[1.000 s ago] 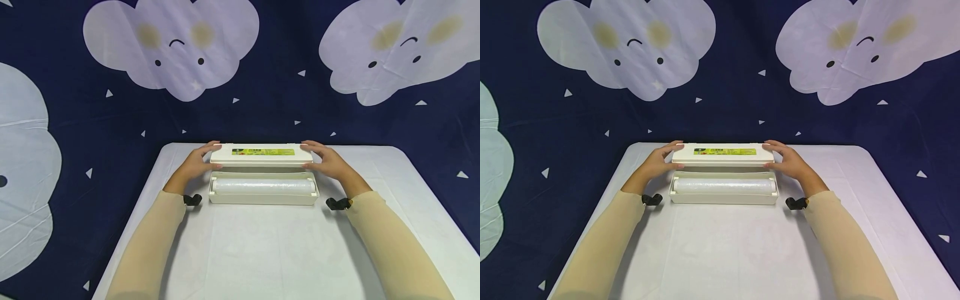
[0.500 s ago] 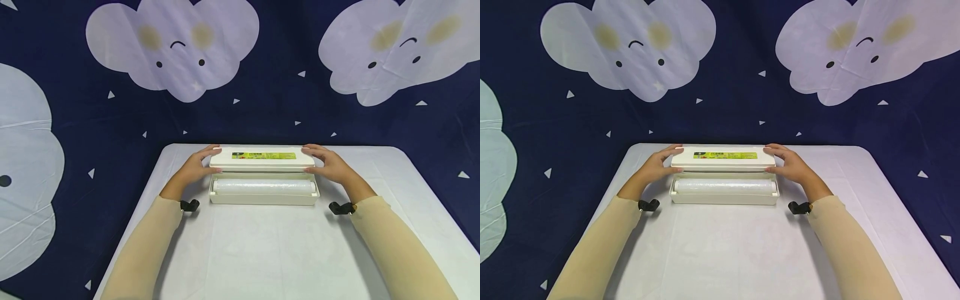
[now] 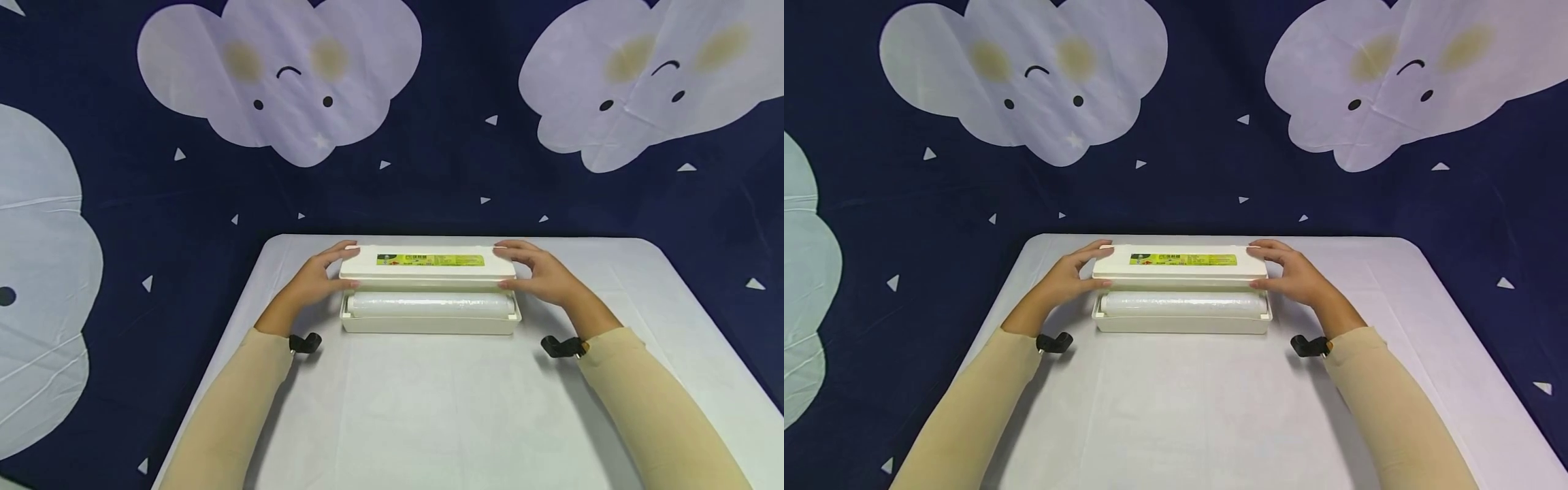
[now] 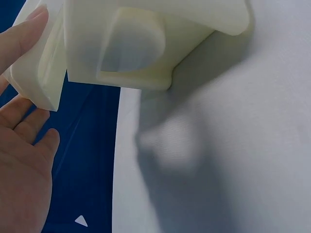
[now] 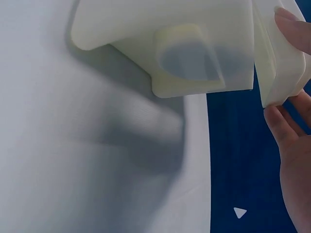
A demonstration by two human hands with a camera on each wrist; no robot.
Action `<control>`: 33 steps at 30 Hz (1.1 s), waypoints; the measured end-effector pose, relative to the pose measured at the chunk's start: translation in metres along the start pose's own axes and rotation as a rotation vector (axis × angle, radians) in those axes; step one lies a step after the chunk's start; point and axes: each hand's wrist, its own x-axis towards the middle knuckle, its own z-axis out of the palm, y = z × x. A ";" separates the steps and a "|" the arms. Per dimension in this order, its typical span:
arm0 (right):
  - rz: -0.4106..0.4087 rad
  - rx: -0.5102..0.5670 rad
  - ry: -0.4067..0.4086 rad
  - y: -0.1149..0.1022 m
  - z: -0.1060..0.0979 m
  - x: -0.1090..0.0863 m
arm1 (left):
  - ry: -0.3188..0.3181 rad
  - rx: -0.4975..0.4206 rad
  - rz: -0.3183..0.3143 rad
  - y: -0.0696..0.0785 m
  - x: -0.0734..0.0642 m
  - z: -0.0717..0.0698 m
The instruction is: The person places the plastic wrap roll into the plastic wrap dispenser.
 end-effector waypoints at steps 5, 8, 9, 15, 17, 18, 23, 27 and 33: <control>0.003 -0.040 -0.013 0.001 0.001 -0.005 | -0.002 0.000 -0.004 0.002 -0.005 0.000; 0.000 -0.072 -0.020 0.002 0.001 -0.007 | -0.001 0.001 -0.004 0.003 -0.008 0.001; -0.004 -0.074 -0.023 0.002 0.001 -0.008 | -0.001 -0.001 -0.001 0.004 -0.009 0.001; 0.019 -0.062 -0.029 -0.001 0.002 -0.014 | 0.003 -0.007 0.026 0.005 -0.015 0.001; 0.032 -0.064 -0.029 -0.001 0.003 -0.016 | 0.002 -0.006 0.026 0.005 -0.017 0.002; 0.035 -0.068 -0.029 -0.001 0.003 -0.017 | -0.001 -0.004 0.025 0.004 -0.019 0.002; 0.032 -0.070 -0.021 -0.001 0.004 -0.023 | -0.016 -0.004 0.025 0.004 -0.025 0.005; 0.022 -0.054 -0.013 -0.006 0.004 -0.029 | -0.016 -0.007 0.035 0.005 -0.029 0.006; 0.001 -0.034 -0.018 -0.010 0.007 -0.036 | -0.011 0.005 0.050 0.007 -0.038 0.007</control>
